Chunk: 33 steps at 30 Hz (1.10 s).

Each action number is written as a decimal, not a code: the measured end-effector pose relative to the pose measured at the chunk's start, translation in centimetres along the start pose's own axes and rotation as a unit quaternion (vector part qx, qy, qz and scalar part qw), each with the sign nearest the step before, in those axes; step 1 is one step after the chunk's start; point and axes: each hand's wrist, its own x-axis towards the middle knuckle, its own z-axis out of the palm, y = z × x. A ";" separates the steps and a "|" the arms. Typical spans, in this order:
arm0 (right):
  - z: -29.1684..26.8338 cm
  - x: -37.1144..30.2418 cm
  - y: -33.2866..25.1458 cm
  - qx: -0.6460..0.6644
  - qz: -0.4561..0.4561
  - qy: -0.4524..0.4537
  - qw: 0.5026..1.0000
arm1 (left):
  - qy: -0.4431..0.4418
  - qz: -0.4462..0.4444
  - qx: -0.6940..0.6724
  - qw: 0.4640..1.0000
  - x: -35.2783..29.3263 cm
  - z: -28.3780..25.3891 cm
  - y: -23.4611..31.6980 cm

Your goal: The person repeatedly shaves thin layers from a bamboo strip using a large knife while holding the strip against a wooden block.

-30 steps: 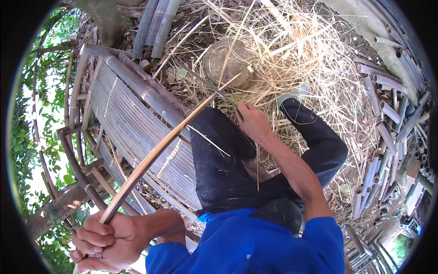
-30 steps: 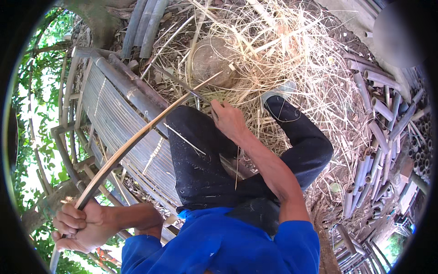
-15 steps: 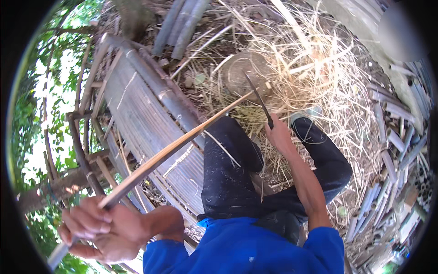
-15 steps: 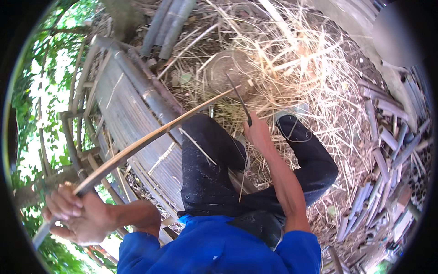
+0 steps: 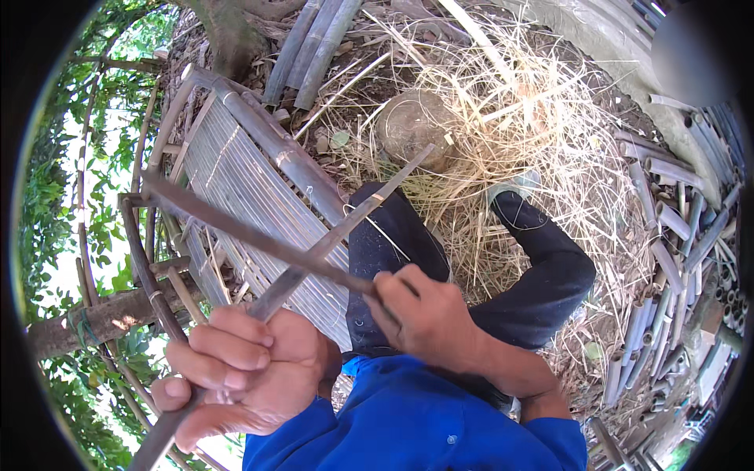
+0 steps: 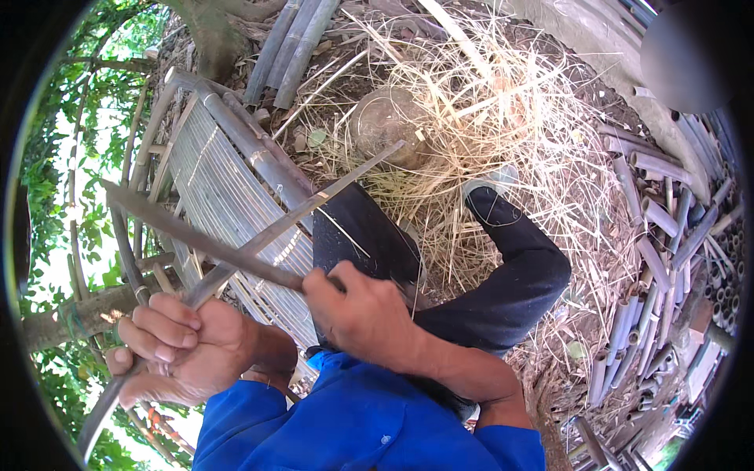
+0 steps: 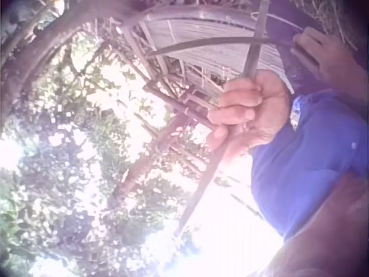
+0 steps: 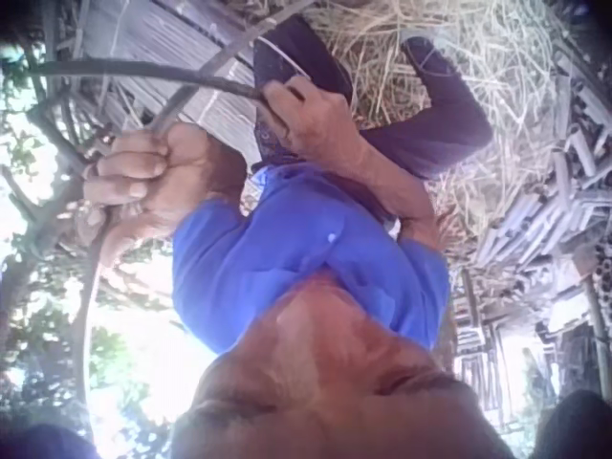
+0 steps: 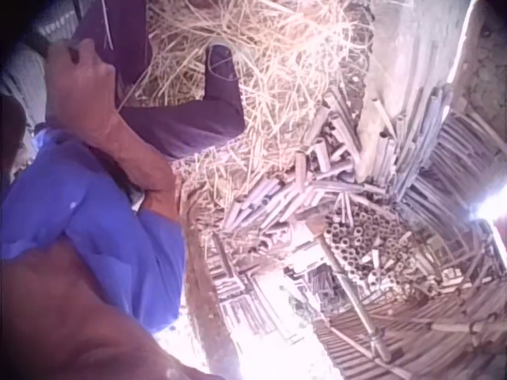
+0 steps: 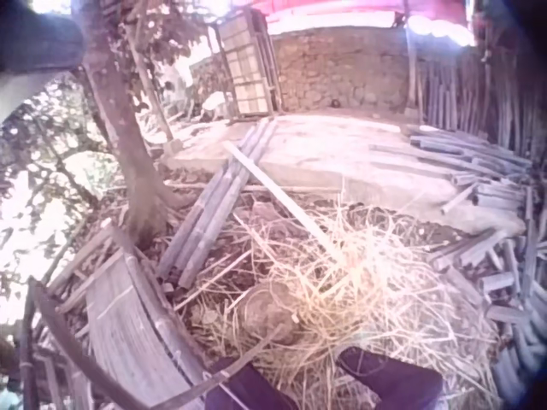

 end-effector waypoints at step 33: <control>9.1 -1.5 12.5 -0.116 0.087 -0.008 0.989 | 0.009 -0.017 -0.018 1.000 0.8 -5.7 -0.9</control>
